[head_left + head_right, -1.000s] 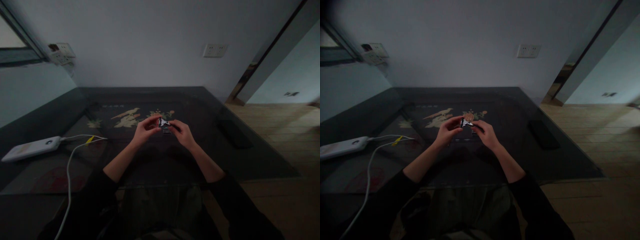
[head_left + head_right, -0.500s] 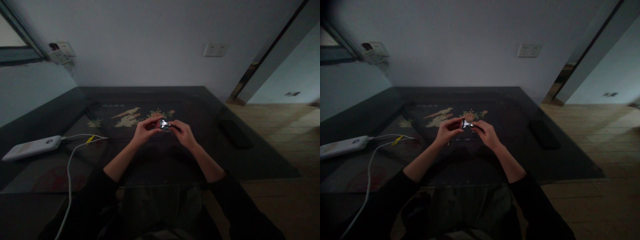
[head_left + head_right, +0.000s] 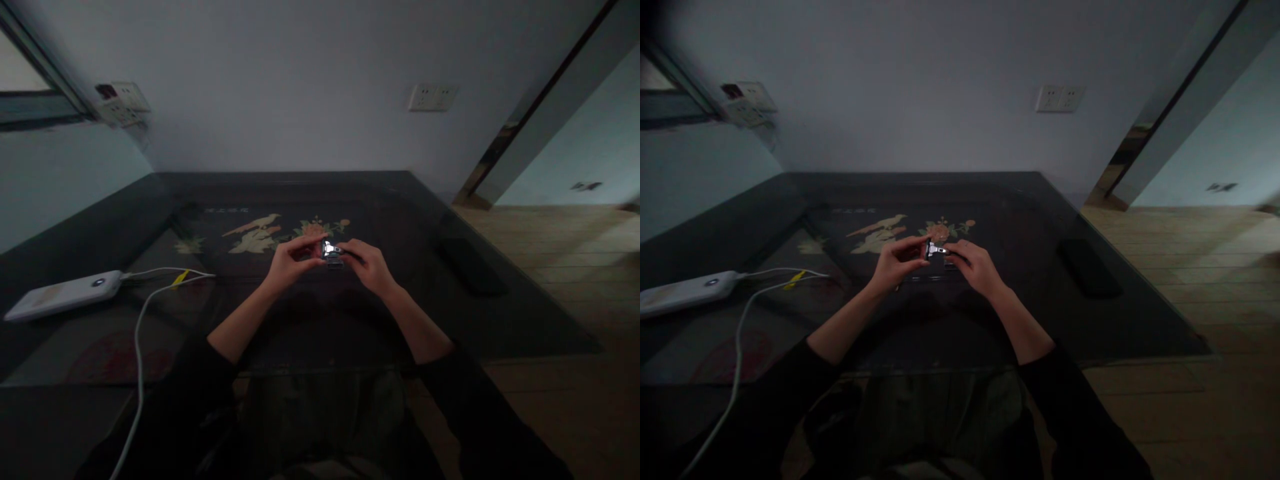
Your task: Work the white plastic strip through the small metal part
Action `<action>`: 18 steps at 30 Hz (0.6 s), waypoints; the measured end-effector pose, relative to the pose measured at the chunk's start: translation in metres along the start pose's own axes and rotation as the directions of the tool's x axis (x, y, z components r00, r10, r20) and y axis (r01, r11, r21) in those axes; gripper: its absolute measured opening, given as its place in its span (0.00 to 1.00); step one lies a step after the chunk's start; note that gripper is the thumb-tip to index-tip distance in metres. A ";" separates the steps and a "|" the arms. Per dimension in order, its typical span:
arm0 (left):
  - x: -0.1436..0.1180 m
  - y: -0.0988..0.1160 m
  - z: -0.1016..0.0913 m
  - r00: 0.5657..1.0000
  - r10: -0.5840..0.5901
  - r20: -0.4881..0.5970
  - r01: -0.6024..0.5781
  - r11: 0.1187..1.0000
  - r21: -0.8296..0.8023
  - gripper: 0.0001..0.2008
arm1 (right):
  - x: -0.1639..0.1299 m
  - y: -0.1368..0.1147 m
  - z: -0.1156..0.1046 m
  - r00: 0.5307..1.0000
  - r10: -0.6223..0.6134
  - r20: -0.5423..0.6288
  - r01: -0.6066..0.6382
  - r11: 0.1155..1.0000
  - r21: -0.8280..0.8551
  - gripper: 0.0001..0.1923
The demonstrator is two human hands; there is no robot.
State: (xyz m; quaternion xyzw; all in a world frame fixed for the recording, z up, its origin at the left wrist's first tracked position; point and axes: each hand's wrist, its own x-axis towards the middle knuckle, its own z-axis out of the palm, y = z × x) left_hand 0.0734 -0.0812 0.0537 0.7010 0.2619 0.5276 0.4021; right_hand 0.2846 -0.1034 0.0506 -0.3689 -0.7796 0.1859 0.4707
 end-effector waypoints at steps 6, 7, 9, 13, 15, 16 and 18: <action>0.000 0.003 0.000 0.999 0.032 0.030 -0.033 0.999 0.021 0.24 | 0.000 0.001 0.001 1.000 0.003 0.001 -0.003 1.000 0.000 0.11; 0.000 0.003 -0.001 0.998 0.041 0.041 -0.042 0.999 0.022 0.23 | 0.000 0.001 0.000 1.000 0.000 0.004 0.000 1.000 0.002 0.11; 0.000 0.005 -0.002 0.997 0.048 0.060 -0.049 0.999 0.010 0.23 | 0.000 0.001 -0.001 1.000 -0.011 0.013 0.011 1.000 0.013 0.11; 0.002 0.007 -0.005 0.996 0.033 0.082 -0.035 0.999 0.018 0.23 | 0.001 0.000 -0.002 1.000 -0.006 0.024 0.006 1.000 0.011 0.11; 0.002 0.007 -0.005 0.996 0.027 0.081 -0.030 0.999 0.041 0.23 | 0.001 -0.001 -0.002 1.000 -0.001 0.013 0.001 1.000 0.001 0.11; 0.003 0.006 -0.005 0.997 0.025 0.075 -0.029 0.998 0.047 0.23 | 0.001 -0.001 -0.002 1.000 -0.004 0.006 0.004 1.000 -0.001 0.11; 0.003 0.003 -0.004 0.998 0.026 0.055 -0.028 0.998 0.047 0.23 | 0.001 -0.001 -0.002 1.000 -0.019 -0.008 0.019 1.000 0.001 0.11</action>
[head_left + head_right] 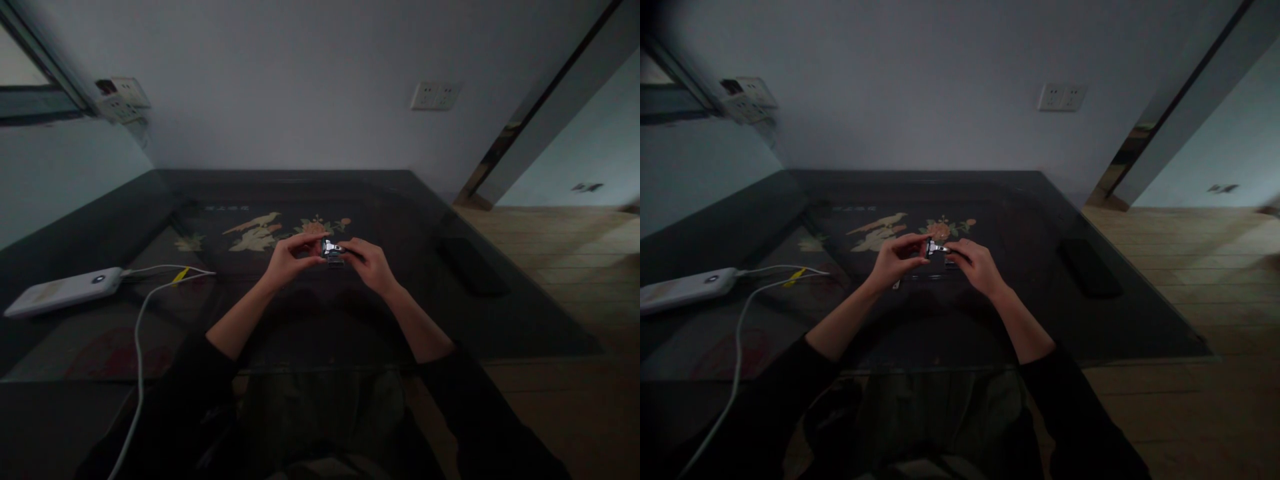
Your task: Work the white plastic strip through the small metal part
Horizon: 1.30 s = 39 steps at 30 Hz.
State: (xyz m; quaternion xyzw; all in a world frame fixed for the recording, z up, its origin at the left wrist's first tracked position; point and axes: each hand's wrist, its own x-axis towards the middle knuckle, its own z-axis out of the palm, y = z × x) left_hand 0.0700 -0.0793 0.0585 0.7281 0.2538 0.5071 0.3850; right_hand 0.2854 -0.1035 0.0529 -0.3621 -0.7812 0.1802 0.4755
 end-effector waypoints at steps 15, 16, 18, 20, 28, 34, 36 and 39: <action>-0.001 -0.006 0.003 0.995 -0.082 -0.062 0.079 0.996 -0.049 0.24 | 0.001 -0.002 0.003 0.996 -0.078 -0.040 0.077 0.997 -0.018 0.11; -0.002 -0.007 0.004 0.993 -0.091 -0.069 0.086 0.994 -0.065 0.24 | 0.001 -0.002 0.004 0.996 -0.075 -0.043 0.074 0.997 -0.014 0.11; -0.003 -0.011 0.006 0.990 -0.111 -0.088 0.102 0.990 -0.101 0.25 | 0.000 -0.003 0.005 0.997 -0.062 -0.049 0.062 0.998 -0.005 0.11; -0.004 -0.013 0.009 0.986 -0.130 -0.108 0.116 0.984 -0.132 0.26 | 0.000 -0.002 0.007 0.997 -0.048 -0.052 0.049 0.999 0.007 0.12; -0.004 -0.006 0.011 0.980 -0.150 -0.127 0.128 0.978 -0.166 0.25 | -0.001 0.001 0.009 0.998 -0.046 -0.033 0.046 0.999 0.010 0.12; -0.001 0.001 0.006 0.988 -0.151 -0.044 0.144 0.981 -0.128 0.25 | 0.002 0.006 -0.004 0.997 -0.069 0.026 0.071 0.992 -0.102 0.12; 0.000 0.000 0.004 0.988 -0.154 -0.013 0.152 0.984 -0.093 0.25 | 0.003 0.009 -0.007 0.996 -0.069 0.053 0.076 0.987 -0.141 0.12; 0.000 -0.002 0.001 0.988 -0.154 0.024 0.155 0.987 -0.040 0.25 | 0.002 0.011 -0.008 0.994 -0.067 0.083 0.082 0.979 -0.186 0.12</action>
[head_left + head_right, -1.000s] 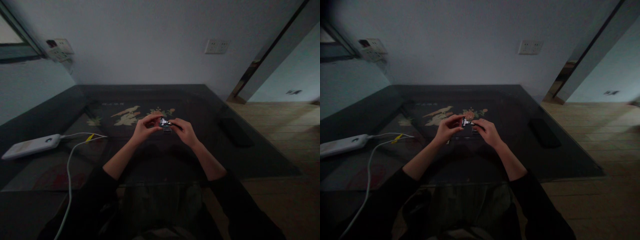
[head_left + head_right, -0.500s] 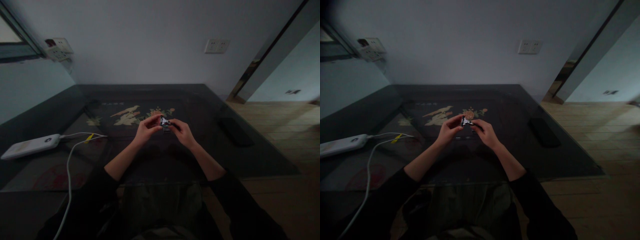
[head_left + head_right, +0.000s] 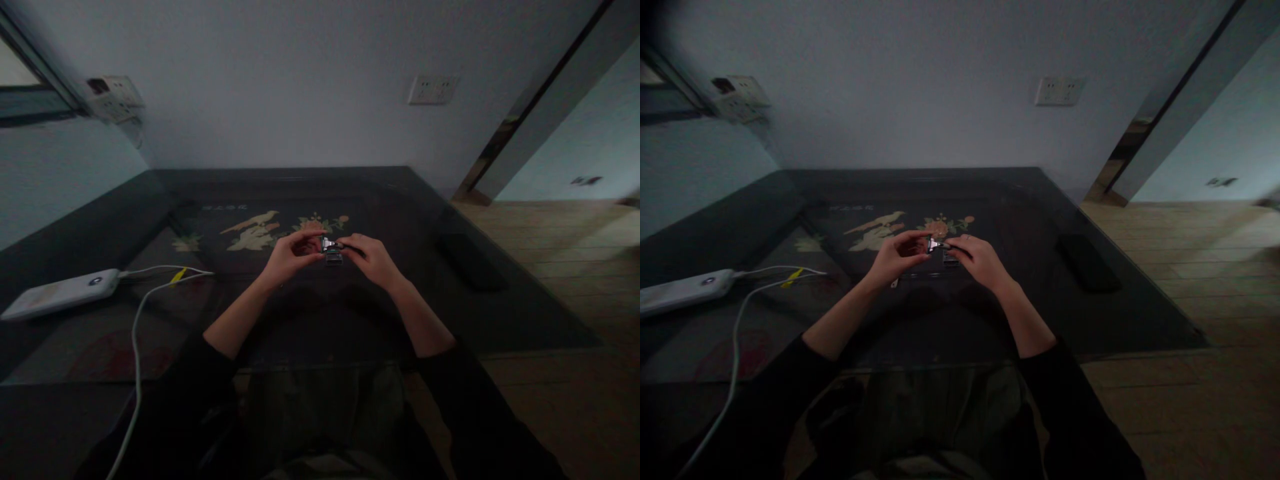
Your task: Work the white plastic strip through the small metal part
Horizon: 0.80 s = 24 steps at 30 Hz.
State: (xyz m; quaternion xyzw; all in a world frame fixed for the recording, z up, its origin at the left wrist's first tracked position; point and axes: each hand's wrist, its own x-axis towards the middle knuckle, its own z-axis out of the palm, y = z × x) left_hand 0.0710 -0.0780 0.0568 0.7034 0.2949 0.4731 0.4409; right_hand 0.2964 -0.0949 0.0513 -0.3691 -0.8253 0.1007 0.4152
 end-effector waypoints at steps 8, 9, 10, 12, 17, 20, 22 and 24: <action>0.001 -0.002 -0.004 0.999 -0.046 0.012 0.046 0.999 0.024 0.26 | -0.001 -0.002 0.002 0.999 0.041 0.010 -0.041 0.999 -0.037 0.12; 0.001 -0.001 -0.003 0.999 -0.051 0.010 0.051 0.999 0.017 0.26 | -0.001 -0.002 0.002 0.999 0.042 0.008 -0.042 0.999 -0.027 0.12; 0.001 -0.001 -0.003 0.998 -0.058 0.009 0.058 0.998 0.008 0.26 | 0.000 -0.002 0.003 0.999 0.041 0.004 -0.041 0.999 -0.017 0.12; 0.001 0.001 -0.003 0.997 -0.077 0.012 0.077 0.997 -0.010 0.27 | 0.000 -0.002 0.004 0.999 0.036 -0.005 -0.036 0.999 -0.002 0.12; 0.000 0.003 -0.001 0.991 -0.134 0.018 0.135 0.989 -0.053 0.27 | -0.001 -0.002 0.004 0.999 0.024 -0.025 -0.024 1.000 -0.005 0.12; -0.001 0.004 -0.001 0.988 -0.155 0.024 0.157 0.985 -0.072 0.27 | -0.001 -0.002 0.004 1.000 0.011 -0.028 -0.011 1.000 0.017 0.12; -0.001 0.004 -0.001 0.987 -0.158 0.035 0.161 0.984 -0.077 0.27 | -0.001 -0.002 0.004 0.999 0.010 -0.032 -0.009 1.000 0.026 0.12; -0.001 0.003 -0.001 0.987 -0.156 0.047 0.159 0.984 -0.084 0.28 | -0.001 -0.002 0.004 0.999 0.016 -0.029 -0.015 1.000 0.025 0.12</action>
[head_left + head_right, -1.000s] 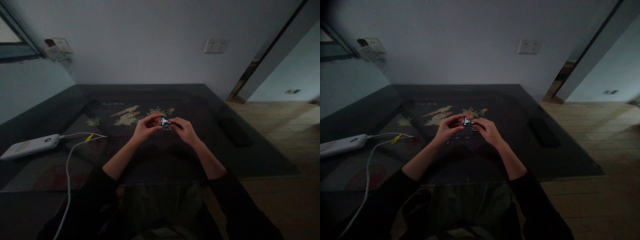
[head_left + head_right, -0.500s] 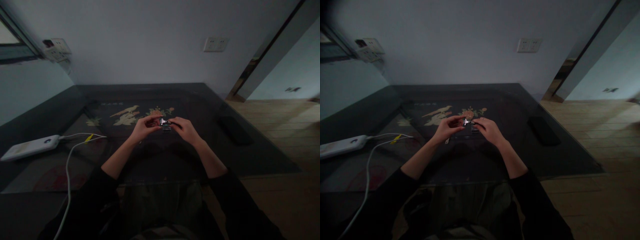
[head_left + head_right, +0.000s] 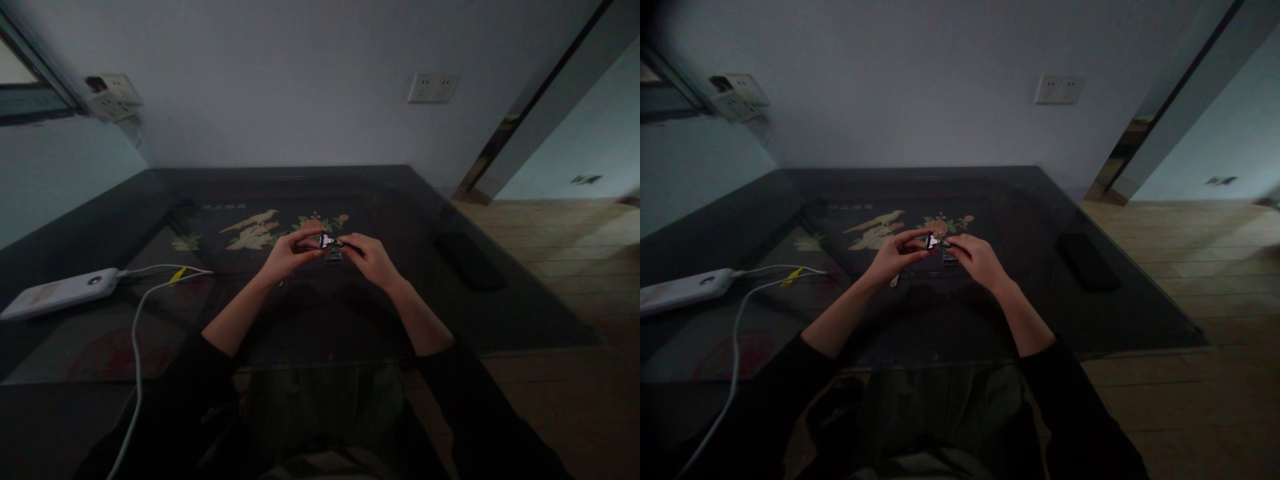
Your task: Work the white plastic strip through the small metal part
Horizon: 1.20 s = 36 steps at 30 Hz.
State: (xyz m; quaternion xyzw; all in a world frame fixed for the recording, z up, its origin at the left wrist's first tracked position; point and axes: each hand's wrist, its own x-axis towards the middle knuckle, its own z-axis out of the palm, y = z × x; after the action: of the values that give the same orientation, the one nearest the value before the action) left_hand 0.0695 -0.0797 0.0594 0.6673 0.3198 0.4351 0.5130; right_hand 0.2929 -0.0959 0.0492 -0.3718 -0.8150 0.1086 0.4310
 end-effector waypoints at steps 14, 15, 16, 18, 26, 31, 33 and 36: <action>0.001 -0.002 0.000 1.000 0.021 -0.010 -0.021 1.000 0.005 0.27 | -0.001 0.002 0.002 1.000 0.016 -0.003 -0.016 0.999 -0.052 0.11; 0.002 -0.002 0.000 1.000 0.027 -0.012 -0.026 0.999 0.020 0.27 | -0.001 0.002 0.002 1.000 0.019 -0.003 -0.019 0.998 -0.060 0.11; 0.002 -0.003 0.000 0.999 0.031 -0.015 -0.031 0.999 0.034 0.27 | -0.001 0.002 0.002 1.000 0.023 -0.001 -0.023 0.997 -0.068 0.11; 0.003 -0.004 0.000 0.999 0.038 -0.016 -0.037 0.998 0.057 0.27 | -0.002 0.003 0.002 1.000 0.031 0.003 -0.031 0.996 -0.078 0.12; 0.004 -0.006 -0.002 1.000 0.015 -0.016 -0.014 0.998 0.058 0.27 | -0.001 0.001 0.000 0.999 0.040 0.017 -0.038 0.996 -0.076 0.12; 0.002 -0.003 -0.001 1.000 -0.010 0.018 0.010 1.000 0.012 0.29 | -0.001 0.001 0.001 0.999 0.038 0.000 -0.038 0.998 -0.055 0.12; 0.001 -0.003 0.000 1.000 -0.019 0.018 0.020 1.000 -0.015 0.29 | -0.001 0.002 0.001 0.999 0.034 -0.005 -0.034 0.998 -0.046 0.12; 0.001 -0.004 0.000 1.000 -0.017 0.017 0.018 0.999 -0.049 0.29 | -0.001 0.002 0.001 1.000 0.029 -0.006 -0.029 0.999 -0.039 0.12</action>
State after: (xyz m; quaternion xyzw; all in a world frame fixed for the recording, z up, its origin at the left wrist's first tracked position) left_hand 0.0703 -0.0776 0.0556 0.6553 0.3107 0.4328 0.5355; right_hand 0.2933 -0.0949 0.0467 -0.3921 -0.8103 0.0978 0.4243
